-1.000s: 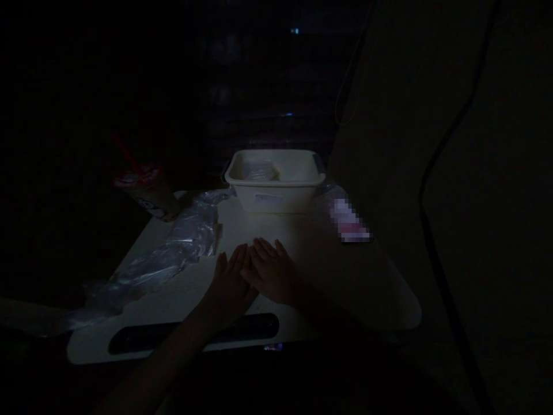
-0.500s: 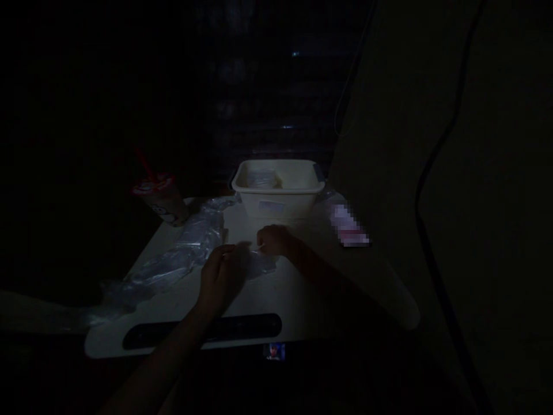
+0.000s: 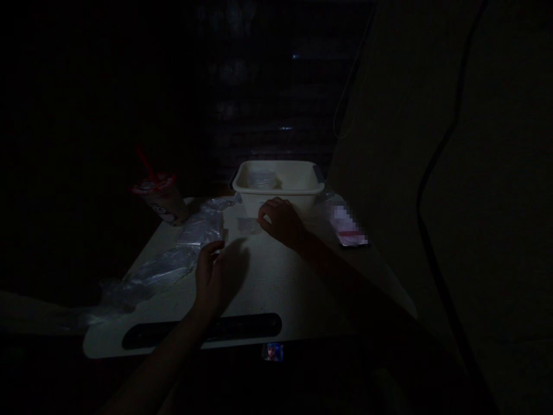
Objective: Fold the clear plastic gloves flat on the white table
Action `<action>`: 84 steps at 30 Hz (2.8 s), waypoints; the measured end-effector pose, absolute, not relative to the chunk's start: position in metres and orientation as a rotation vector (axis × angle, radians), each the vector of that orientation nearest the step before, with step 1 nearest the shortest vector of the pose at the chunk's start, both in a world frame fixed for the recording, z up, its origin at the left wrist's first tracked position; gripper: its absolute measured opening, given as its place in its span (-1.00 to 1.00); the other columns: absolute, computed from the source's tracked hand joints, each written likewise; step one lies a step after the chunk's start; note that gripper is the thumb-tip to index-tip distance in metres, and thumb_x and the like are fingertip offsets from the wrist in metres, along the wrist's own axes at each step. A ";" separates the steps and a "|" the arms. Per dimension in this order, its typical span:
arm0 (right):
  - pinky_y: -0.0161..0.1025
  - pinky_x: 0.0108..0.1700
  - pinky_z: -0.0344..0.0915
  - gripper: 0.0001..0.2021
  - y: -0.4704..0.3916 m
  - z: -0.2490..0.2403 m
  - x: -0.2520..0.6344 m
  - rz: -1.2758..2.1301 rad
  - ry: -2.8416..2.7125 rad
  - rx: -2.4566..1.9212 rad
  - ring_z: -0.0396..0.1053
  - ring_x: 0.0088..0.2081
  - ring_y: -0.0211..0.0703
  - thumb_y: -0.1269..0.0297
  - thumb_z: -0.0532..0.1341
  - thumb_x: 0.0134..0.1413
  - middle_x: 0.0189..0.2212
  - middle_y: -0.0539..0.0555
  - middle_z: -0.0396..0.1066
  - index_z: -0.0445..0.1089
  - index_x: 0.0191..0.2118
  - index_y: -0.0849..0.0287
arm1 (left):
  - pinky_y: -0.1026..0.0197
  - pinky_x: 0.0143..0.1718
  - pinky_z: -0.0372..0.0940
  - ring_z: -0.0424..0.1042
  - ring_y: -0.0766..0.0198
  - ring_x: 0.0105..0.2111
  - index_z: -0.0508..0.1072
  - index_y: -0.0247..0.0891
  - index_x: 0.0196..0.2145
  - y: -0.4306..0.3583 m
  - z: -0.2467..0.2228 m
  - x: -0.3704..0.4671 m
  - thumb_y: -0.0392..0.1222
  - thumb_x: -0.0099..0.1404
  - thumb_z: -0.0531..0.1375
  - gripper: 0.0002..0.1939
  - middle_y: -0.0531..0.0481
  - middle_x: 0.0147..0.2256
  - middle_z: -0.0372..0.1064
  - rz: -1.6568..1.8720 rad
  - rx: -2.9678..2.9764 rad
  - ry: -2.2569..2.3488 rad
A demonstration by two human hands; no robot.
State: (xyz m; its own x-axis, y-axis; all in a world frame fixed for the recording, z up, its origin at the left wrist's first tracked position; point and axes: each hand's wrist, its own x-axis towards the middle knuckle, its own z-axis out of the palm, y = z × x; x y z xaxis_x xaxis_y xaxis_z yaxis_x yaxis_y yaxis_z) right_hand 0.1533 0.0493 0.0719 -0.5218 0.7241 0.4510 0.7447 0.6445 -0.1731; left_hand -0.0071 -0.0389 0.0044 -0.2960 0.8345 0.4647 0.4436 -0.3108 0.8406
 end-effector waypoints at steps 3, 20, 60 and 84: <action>-0.19 -0.23 0.05 -0.93 0.030 0.064 0.156 -0.215 -2.364 -1.085 0.22 -0.28 -0.14 0.38 0.12 -0.14 -0.43 0.07 0.36 0.32 -0.51 0.23 | 0.16 -0.19 0.16 0.21 0.22 -0.16 0.18 -0.27 -0.16 -0.038 0.003 -0.008 -0.20 0.18 -0.07 -0.74 -0.10 -0.17 0.19 1.690 1.654 1.604; 0.03 0.08 -0.20 -0.43 -0.013 0.002 0.143 -0.085 -2.457 -1.438 -0.16 0.12 0.05 0.09 -0.17 0.06 0.10 0.32 -0.06 0.00 0.07 0.46 | -0.06 0.04 -0.13 -0.11 0.11 0.10 0.00 -0.49 0.06 -0.003 0.001 0.001 -0.31 0.15 -0.11 -0.51 -0.29 0.08 -0.03 0.470 2.715 1.498; 0.02 0.08 -0.24 -0.41 -0.012 0.000 0.140 -0.089 -2.579 -1.500 -0.17 0.13 0.00 0.04 -0.23 0.07 0.10 0.29 -0.06 -0.01 0.09 0.41 | -0.19 0.01 -0.24 -0.15 0.10 0.11 -0.05 -0.45 0.08 -0.008 0.001 0.004 -0.23 0.16 -0.15 -0.48 -0.27 0.11 -0.13 0.151 2.724 1.505; 0.02 0.07 -0.23 -0.41 -0.011 -0.001 0.141 -0.028 -2.540 -1.464 -0.17 0.12 0.00 0.03 -0.22 0.06 0.09 0.29 -0.04 0.00 0.08 0.42 | -0.19 0.00 -0.24 -0.15 0.09 0.11 -0.04 -0.44 0.08 -0.009 0.000 0.003 -0.21 0.16 -0.14 -0.48 -0.29 0.11 -0.11 0.221 2.715 1.491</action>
